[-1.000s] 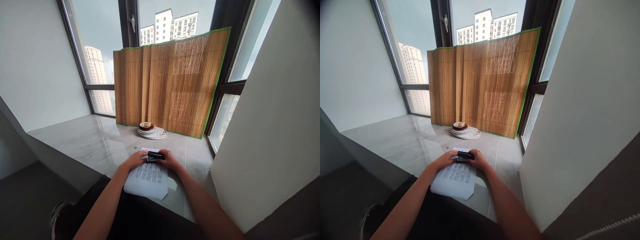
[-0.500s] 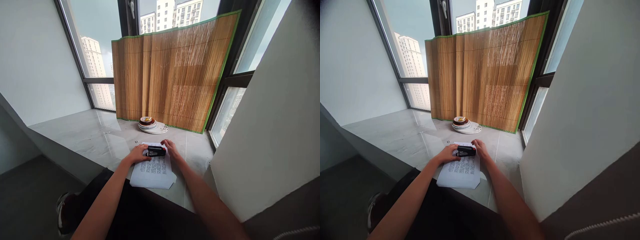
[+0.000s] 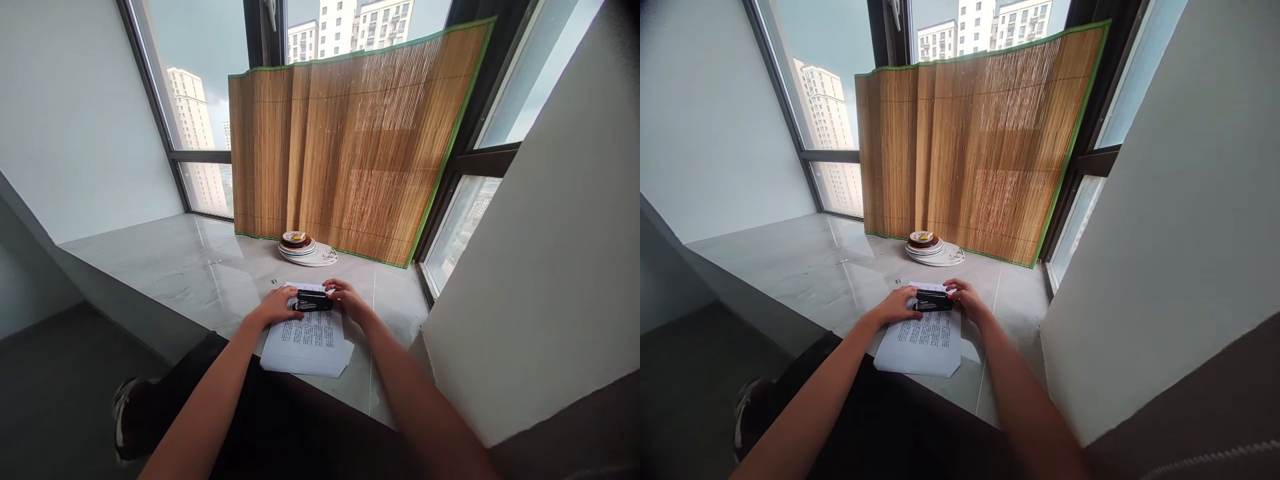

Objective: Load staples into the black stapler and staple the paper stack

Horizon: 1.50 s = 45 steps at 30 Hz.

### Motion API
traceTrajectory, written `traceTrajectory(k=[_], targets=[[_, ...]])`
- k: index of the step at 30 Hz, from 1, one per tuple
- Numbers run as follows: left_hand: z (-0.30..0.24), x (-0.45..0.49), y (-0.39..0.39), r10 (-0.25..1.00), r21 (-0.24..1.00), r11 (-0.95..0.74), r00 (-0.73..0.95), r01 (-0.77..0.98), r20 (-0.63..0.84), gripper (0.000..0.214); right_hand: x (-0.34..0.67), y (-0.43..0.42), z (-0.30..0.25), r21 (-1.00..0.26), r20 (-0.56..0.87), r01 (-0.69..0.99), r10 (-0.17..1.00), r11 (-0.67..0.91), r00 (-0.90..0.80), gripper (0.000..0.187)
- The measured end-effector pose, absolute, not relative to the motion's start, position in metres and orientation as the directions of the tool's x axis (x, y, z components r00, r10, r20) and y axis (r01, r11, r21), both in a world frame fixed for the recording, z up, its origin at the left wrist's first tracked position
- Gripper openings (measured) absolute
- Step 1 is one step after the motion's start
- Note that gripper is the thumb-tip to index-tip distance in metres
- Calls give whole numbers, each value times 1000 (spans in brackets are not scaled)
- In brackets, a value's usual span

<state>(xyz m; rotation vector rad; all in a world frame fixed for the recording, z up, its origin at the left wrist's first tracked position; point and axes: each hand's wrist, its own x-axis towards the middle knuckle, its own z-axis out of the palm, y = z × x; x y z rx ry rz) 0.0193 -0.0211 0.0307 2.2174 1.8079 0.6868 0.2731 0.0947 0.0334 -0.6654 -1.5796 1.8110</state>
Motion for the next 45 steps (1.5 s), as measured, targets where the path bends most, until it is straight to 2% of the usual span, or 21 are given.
traceTrajectory(k=[4,10,15,18,20,22,24,26,28,30,32,34,37,39,41,45], targets=[[30,19,-21,966,453,-221,130,864,225,74,273,97,35,-977,-41,-131,748,-169,-662,48],[29,16,-21,976,514,-172,76,840,203,80,273,98,37,-963,-109,-132,787,-235,-608,50],[30,13,-23,981,574,-140,32,807,193,84,272,98,37,-962,-136,-118,806,-246,-576,49],[32,8,-25,983,634,-142,35,761,178,84,271,96,35,-970,-104,-129,829,-207,-550,46],[33,4,-25,985,667,-146,46,730,165,83,271,95,34,-980,-13,-163,855,-114,-519,41],[34,1,-24,988,690,-133,42,712,148,83,269,93,33,-983,172,-148,849,112,-499,35],[36,0,-23,992,711,-100,13,696,127,83,265,91,30,-923,350,-62,763,380,-543,33],[38,1,-21,994,763,-73,-17,643,109,81,261,88,26,-833,419,24,658,553,-626,36],[41,4,-19,991,869,-59,-78,492,111,75,257,85,22,-781,434,66,615,621,-659,37],[45,6,-18,976,965,-68,-184,254,117,69,254,81,21,-757,461,91,628,647,-627,36],[48,8,-18,955,996,-81,-282,42,90,64,253,74,23,-727,521,117,654,677,-548,32],[50,10,-20,947,991,-36,-322,-128,-7,61,252,65,29,-632,635,134,610,763,-475,27],[50,12,-23,944,922,71,-272,-381,-185,56,249,50,37,-329,798,151,360,932,-484,28],[48,14,-26,957,870,92,-199,-484,-212,49,247,42,40,-110,817,148,174,983,-549,34],[44,15,-27,969,839,99,-140,-535,-204,43,246,37,41,43,797,140,51,989,-602,36],[38,16,-27,973,826,70,-145,-560,-181,31,245,35,41,201,767,134,-71,970,-638,31]])
